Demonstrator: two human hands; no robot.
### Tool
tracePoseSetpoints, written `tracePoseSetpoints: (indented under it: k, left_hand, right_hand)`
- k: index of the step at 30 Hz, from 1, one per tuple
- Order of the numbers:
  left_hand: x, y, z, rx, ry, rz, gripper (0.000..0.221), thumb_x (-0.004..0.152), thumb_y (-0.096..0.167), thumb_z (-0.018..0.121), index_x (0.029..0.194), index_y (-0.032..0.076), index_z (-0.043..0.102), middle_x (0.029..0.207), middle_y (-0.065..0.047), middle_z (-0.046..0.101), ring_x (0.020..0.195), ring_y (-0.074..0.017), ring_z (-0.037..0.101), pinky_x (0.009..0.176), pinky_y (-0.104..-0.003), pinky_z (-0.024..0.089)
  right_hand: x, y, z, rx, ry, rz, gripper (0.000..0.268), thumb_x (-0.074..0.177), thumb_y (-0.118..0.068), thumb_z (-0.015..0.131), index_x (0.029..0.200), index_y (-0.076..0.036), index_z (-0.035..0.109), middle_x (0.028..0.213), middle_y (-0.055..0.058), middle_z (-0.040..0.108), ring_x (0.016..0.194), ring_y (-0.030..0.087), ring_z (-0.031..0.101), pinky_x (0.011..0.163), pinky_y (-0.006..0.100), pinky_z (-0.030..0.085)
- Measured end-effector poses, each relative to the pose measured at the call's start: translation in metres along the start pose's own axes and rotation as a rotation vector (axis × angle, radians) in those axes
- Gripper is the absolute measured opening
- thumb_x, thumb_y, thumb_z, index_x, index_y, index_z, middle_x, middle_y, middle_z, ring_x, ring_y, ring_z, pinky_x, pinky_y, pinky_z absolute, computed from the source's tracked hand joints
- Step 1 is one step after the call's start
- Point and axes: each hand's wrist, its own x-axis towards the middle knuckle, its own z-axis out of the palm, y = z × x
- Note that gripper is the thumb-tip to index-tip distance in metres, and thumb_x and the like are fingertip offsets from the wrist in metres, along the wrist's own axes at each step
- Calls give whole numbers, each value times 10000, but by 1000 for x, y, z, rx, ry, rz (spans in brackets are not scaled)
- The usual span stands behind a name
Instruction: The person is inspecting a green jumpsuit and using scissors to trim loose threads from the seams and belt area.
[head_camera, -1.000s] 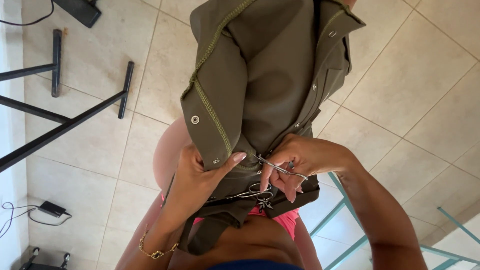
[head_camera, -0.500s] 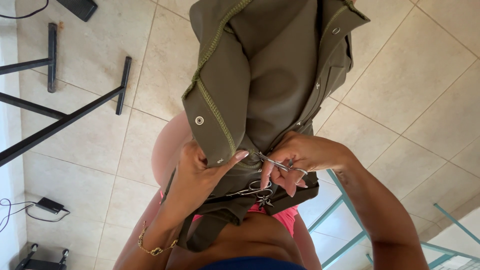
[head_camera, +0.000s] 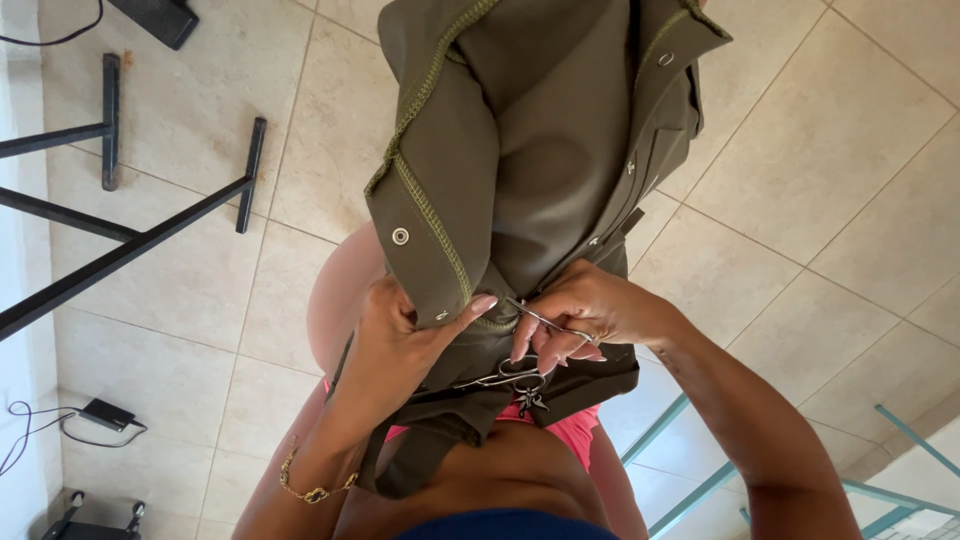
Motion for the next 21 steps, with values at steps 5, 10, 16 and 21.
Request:
tracePoseSetpoints:
  k: [5,10,16,21]
  left_hand:
    - [1,0,2,18,-1,-12,442,952,80,873,659,79,542,583,22,444,626,-84,404,662,-267,437]
    - [0,0,5,23,-8,-42,463,975,119,864,651,72,537,559,15,498,625,-84,417,664,-272,460]
    - [-2,-3,5,57,13,-70,470,972,146,877,664,73,530,579,14,474,640,-78,431,686,-270,477]
    - [2,2,4,37,-8,-90,431,959,145,887,661,62,587,584,15,564,639,-88,463,704,-289,512]
  right_hand:
    - [0,1,1,55,-1,9,276,940,-169,828,1040,86,792,673,106,757,371,78,593,380,185,505]
    - [4,-8,-8,205,-109,66,401,925,-260,840,1078,107,786,685,112,762,408,105,638,426,213,564]
    - [4,-8,-16,309,-228,115,511,940,-354,811,1121,123,773,715,88,748,460,108,672,489,237,602]
    - [0,1,-17,361,-238,133,559,947,-379,801,1151,141,769,742,113,745,466,104,662,468,204,542]
